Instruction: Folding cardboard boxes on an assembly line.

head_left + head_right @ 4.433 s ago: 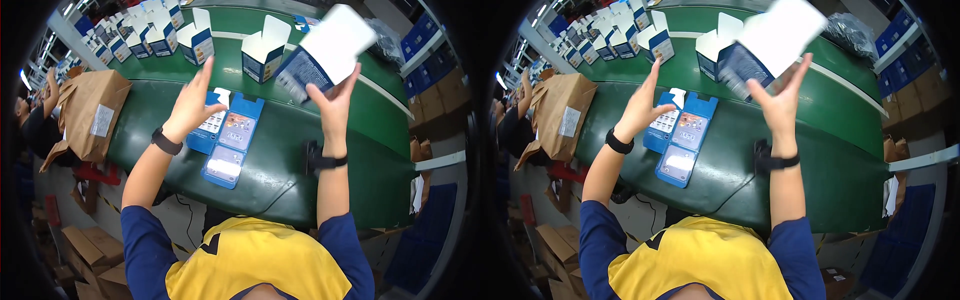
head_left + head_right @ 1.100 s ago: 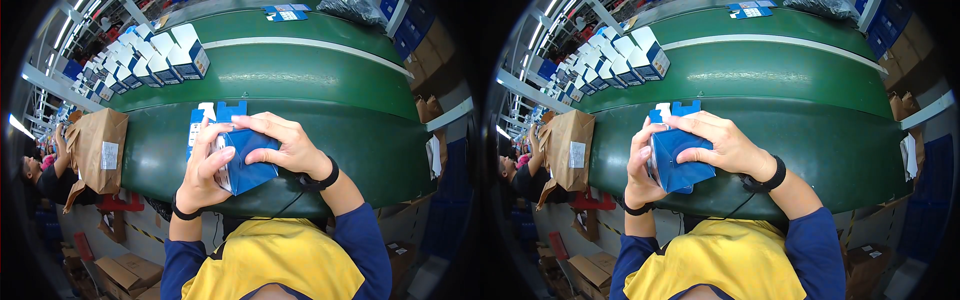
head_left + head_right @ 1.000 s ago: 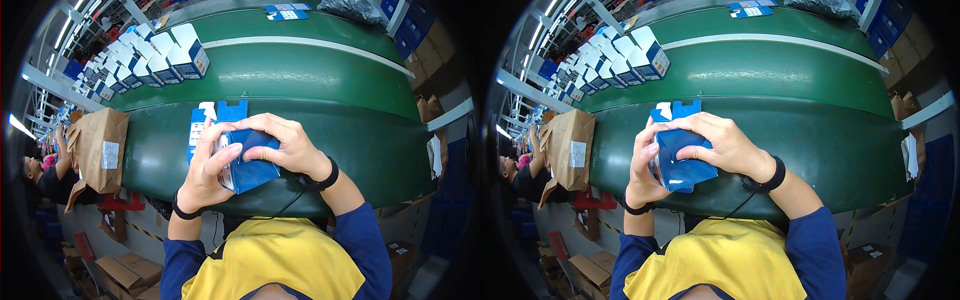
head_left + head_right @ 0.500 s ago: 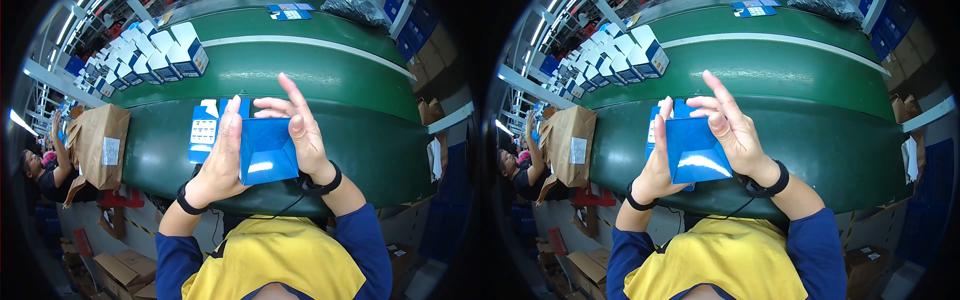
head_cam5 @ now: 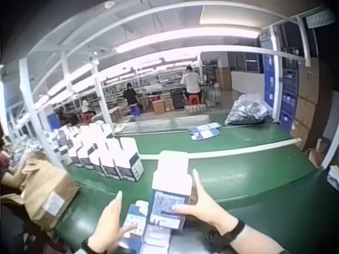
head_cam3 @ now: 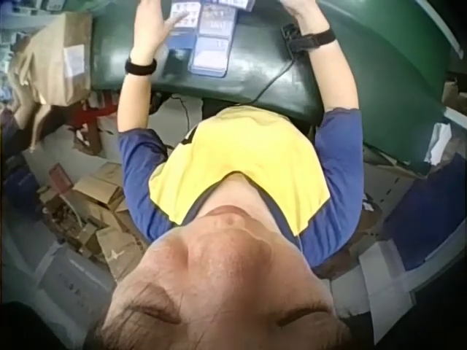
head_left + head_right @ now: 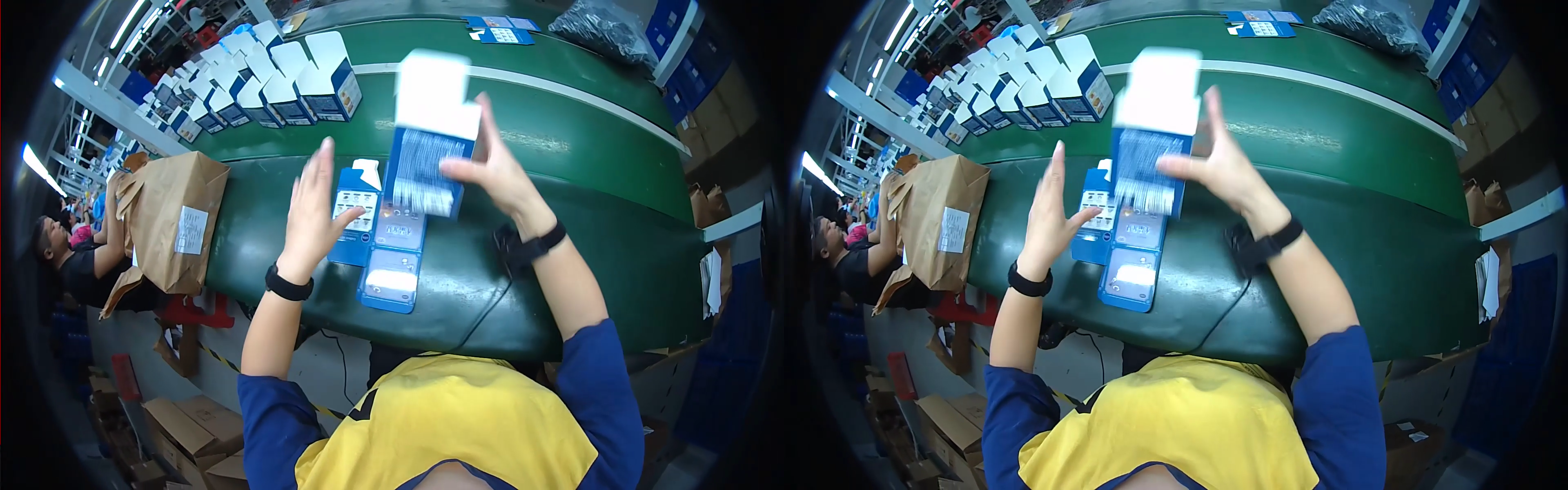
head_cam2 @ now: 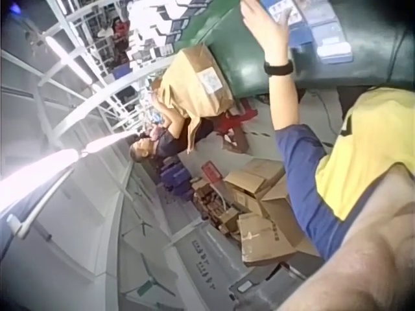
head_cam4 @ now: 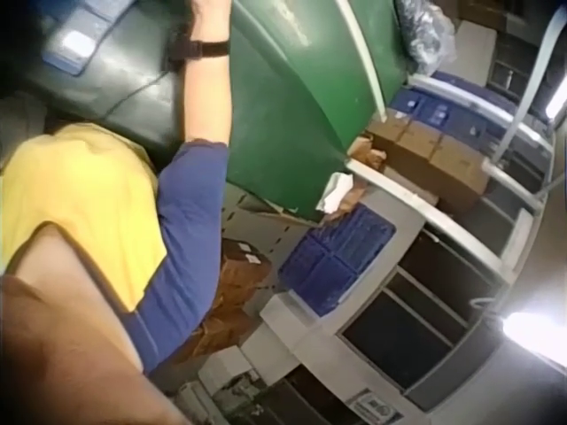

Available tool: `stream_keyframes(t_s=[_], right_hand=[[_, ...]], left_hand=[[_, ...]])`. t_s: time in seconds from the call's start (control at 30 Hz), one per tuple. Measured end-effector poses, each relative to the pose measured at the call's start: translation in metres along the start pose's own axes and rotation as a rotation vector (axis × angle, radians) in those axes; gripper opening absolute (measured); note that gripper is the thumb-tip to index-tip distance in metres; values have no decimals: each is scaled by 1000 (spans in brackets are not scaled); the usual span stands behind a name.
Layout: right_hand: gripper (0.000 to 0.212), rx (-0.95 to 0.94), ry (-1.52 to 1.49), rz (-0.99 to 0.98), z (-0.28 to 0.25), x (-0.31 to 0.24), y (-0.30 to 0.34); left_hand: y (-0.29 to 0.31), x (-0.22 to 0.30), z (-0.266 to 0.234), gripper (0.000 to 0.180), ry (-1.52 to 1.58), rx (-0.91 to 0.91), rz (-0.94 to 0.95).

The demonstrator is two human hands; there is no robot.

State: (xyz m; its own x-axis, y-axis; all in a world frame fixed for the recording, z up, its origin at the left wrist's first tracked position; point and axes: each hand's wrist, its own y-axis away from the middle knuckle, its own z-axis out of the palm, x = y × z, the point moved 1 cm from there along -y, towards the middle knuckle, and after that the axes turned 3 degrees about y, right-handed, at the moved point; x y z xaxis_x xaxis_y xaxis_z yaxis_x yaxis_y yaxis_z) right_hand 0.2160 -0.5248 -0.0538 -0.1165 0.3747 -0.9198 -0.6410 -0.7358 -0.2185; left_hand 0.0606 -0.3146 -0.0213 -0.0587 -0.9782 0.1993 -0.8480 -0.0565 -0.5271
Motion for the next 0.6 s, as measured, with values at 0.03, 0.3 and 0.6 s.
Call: stream_keyframes(t_s=[0.03,0.3,0.6], right_hand=[[113,252,263,-189,-11,3,-15],[116,552,1143,-250,-109,63,-72],[104,158,-287,346,37,65,52]], left_hand=[[5,-6,4,93,-5,2,1],[26,8,30,111,-180,-533,-432],[30,-7,39,112,-5,-375,-452]])
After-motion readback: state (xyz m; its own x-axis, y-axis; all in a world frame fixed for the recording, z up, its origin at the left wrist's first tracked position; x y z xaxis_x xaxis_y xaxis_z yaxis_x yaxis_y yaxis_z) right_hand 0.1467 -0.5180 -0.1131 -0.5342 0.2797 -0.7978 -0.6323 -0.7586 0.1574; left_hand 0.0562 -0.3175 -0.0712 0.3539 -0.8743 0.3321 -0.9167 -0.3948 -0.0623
